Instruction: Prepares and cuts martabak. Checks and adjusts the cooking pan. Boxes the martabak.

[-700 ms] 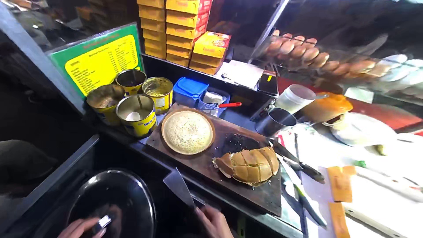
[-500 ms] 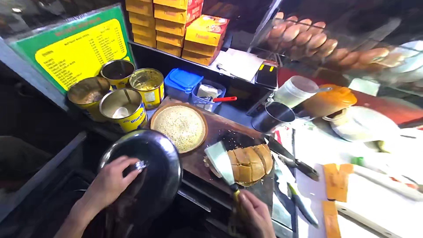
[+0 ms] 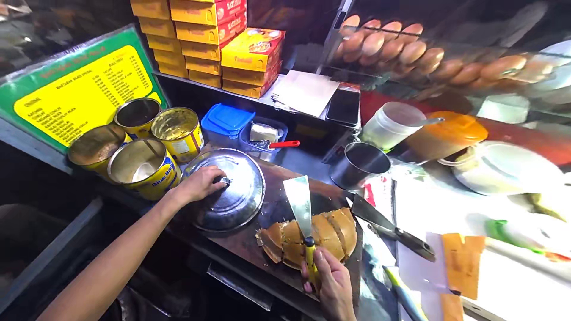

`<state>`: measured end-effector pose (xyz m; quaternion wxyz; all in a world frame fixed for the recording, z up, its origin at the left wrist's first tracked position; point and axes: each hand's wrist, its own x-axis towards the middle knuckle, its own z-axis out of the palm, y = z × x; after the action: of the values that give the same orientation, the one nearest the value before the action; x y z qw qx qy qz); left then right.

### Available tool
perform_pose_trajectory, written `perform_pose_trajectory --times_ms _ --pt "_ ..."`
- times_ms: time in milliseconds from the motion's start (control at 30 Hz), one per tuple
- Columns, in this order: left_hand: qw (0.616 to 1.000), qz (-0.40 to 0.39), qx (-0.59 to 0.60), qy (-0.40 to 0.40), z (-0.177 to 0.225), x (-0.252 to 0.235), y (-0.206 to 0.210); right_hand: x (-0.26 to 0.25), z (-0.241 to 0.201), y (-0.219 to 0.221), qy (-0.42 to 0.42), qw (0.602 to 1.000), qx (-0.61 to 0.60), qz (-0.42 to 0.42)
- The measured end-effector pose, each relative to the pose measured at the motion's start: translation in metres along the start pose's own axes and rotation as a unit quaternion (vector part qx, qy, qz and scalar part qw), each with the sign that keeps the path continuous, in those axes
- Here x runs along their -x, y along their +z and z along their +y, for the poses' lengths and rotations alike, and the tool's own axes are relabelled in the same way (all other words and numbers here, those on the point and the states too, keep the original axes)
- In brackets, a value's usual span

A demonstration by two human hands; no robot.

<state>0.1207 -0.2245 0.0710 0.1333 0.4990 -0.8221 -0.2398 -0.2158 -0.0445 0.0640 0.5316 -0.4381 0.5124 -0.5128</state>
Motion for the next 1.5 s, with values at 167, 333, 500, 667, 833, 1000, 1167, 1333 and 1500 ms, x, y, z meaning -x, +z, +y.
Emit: perform_pose_trajectory --times_ms 167,333,500,667,833,1000,1167,1333,1500 --pt "1.000 -0.018 0.004 -0.002 -0.003 -0.005 -0.001 -0.005 0.003 0.004 0.010 0.999 0.000 -0.032" --pt "0.996 0.086 -0.014 -0.023 0.005 0.008 0.010 -0.007 0.001 0.024 0.000 0.996 0.030 -0.086" --pt "0.889 0.330 0.299 -0.103 0.082 0.108 0.078 -0.003 0.008 0.083 -0.043 0.973 0.152 -0.166" --pt "0.653 0.443 0.565 -0.242 0.153 0.243 0.168 0.051 0.047 0.159 -0.019 0.805 0.300 -0.511" --pt "0.537 0.536 0.454 -0.468 0.184 0.368 0.218 0.135 0.105 0.233 0.104 0.625 0.298 -0.714" --pt "0.429 0.614 0.391 -0.535 0.189 0.450 0.251 0.202 0.115 0.314 0.025 0.538 0.465 -0.703" --pt "0.376 0.638 0.424 -0.521 0.192 0.517 0.277 0.273 0.120 0.392 -0.013 0.598 0.532 -0.599" --pt "0.382 0.643 0.417 -0.517 0.199 0.581 0.291 0.282 0.117 0.453 0.006 0.631 0.573 -0.524" --pt "0.377 0.658 0.414 -0.504 0.200 0.617 0.287 0.285 0.110 0.459 -0.019 0.653 0.564 -0.505"
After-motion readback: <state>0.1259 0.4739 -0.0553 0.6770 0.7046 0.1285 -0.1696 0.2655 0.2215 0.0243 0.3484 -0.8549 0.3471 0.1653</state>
